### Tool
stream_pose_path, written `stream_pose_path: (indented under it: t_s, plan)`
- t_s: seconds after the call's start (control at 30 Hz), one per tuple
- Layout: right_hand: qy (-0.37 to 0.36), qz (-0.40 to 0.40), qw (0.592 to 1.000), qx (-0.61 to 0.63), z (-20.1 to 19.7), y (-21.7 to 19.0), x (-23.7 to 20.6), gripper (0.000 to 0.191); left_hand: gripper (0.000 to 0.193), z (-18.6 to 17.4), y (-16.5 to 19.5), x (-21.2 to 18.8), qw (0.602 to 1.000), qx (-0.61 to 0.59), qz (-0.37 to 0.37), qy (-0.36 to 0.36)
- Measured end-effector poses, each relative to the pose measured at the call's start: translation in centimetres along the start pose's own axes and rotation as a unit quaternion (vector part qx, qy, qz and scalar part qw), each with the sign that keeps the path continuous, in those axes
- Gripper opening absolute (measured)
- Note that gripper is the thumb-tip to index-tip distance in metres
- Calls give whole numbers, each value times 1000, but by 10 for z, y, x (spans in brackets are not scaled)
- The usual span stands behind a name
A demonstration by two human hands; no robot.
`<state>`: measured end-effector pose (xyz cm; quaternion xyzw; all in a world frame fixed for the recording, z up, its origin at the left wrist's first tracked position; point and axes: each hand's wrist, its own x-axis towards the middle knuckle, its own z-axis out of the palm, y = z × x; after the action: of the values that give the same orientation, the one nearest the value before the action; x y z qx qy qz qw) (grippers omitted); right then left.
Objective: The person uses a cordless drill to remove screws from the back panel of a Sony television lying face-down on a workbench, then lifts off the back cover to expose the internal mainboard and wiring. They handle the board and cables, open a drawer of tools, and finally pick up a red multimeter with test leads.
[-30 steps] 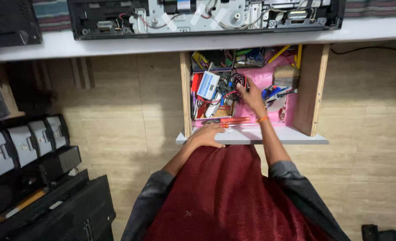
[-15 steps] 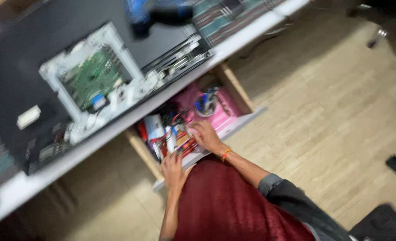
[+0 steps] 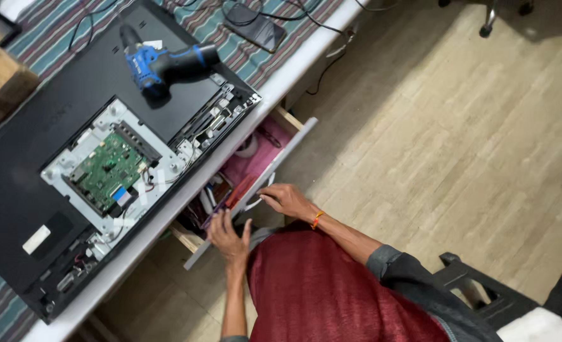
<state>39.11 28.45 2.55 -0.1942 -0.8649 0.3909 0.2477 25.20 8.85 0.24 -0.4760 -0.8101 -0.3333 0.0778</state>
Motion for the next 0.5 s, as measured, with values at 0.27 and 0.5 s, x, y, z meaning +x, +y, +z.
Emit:
stream_pose_path:
  t_s: [0.27, 0.5]
  plan:
    - [-19, 83, 996, -10, -17, 21, -12, 23, 42, 58, 22, -18, 895, -223, -136, -361]
    - [-75, 124, 989, -15, -31, 14, -15, 30, 39, 52, 2, 1, 881, -244, -195, -355]
